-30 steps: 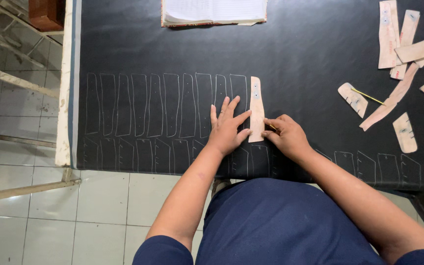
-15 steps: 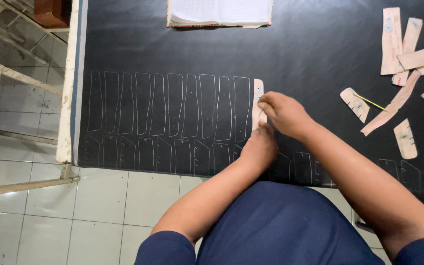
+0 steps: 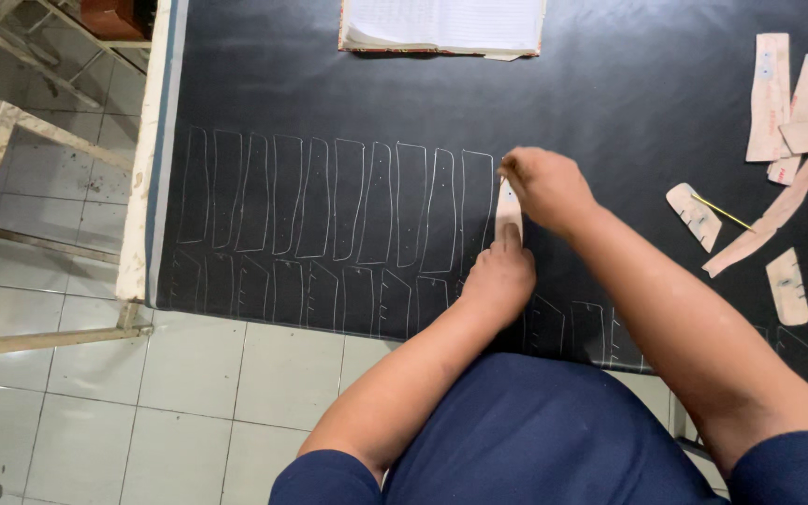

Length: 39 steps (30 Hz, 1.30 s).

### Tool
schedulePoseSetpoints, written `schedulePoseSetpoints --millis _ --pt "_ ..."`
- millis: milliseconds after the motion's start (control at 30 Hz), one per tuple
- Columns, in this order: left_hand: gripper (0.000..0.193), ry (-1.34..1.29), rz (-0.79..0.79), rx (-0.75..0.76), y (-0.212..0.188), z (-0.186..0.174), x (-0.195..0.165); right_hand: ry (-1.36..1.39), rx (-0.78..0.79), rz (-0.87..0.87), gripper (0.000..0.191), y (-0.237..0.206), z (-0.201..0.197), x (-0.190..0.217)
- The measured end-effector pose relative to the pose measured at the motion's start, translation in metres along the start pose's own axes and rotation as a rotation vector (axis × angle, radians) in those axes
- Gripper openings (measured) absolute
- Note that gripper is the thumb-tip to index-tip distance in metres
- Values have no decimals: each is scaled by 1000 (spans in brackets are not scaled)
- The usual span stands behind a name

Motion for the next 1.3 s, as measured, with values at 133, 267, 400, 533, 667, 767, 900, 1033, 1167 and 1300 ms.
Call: schedulePoseSetpoints --millis 133,267,400,533,667,767,900,1033,1167,1300 --pt "12 16 54 62 8 -6 -2 13 -43 12 19 20 -2 -12" --pt "10 38 80 61 11 -8 -4 -3 -49 26 19 24 -2 -16" --pt "10 51 85 95 11 -7 -5 -6 -74 16 17 21 -4 -14" --pt "9 41 95 107 11 -10 -6 25 -91 64 16 17 -7 -15" --pt "9 32 82 138 13 -13 -6 10 -69 22 17 15 -12 -17" --pt "10 14 82 210 16 -14 -2 -34 -67 25 16 6 -20 -22" --pt "13 -28 76 264 15 -20 5 39 -56 -12 16 -22 -28 -18" --pt "16 4 174 133 19 -37 10 49 -10 -9 16 -62 -33 -2" --pt "13 -24 172 207 27 -40 16 106 13 -18 15 -101 -43 13" --pt "20 -15 134 313 35 -37 23 102 79 27 17 -122 -42 17"
Point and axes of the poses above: each hand's wrist, its own y-axis towards the middle knuckle, its own z-axis out of the palm, x = y × z, the point moved 5 cm from there along y, towards the middle knuckle, and after that the axes turned 11 degrees about -x, right-handed, at the moved point
